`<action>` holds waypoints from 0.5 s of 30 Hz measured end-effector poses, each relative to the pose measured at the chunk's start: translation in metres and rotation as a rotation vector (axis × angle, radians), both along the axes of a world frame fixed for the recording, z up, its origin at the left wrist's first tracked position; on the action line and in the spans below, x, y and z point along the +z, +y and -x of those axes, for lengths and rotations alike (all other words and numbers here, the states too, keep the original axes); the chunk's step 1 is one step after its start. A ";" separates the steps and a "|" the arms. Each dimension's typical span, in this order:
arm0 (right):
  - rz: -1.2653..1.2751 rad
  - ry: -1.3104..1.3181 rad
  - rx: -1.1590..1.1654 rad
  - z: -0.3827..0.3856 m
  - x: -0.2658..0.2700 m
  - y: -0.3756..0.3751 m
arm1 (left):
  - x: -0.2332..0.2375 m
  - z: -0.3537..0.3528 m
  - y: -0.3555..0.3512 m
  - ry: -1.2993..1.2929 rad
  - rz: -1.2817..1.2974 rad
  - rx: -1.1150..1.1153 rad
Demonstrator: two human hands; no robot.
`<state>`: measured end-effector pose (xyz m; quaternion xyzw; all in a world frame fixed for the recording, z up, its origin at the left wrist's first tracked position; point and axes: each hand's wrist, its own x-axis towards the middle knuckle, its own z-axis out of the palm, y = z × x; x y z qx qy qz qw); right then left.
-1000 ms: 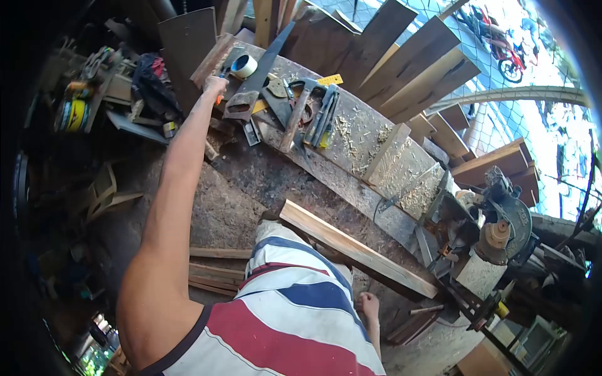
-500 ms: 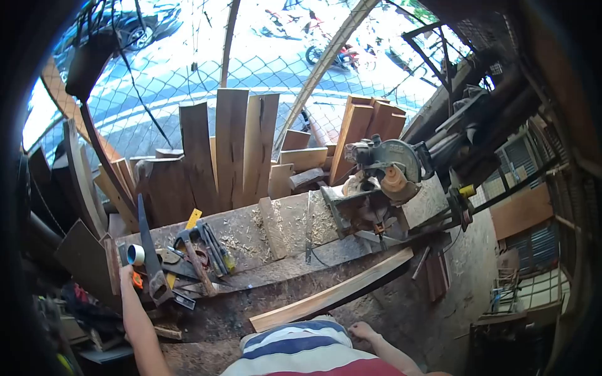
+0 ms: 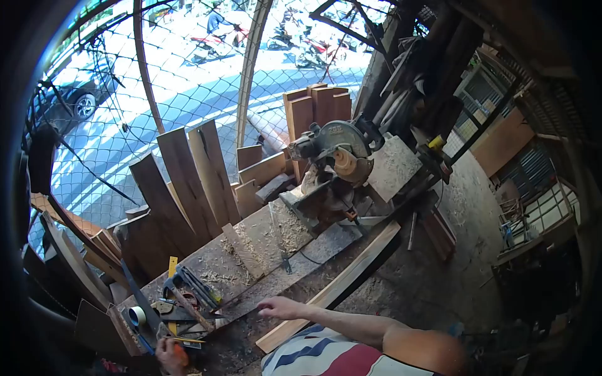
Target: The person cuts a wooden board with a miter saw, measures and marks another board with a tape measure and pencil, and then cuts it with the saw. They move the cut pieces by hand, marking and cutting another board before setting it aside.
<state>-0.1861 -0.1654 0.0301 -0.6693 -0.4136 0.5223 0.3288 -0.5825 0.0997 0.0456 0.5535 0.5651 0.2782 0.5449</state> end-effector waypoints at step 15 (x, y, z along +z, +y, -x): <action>0.013 0.251 0.085 -0.129 -0.053 -0.155 | -0.009 -0.358 -0.298 0.060 0.019 -0.465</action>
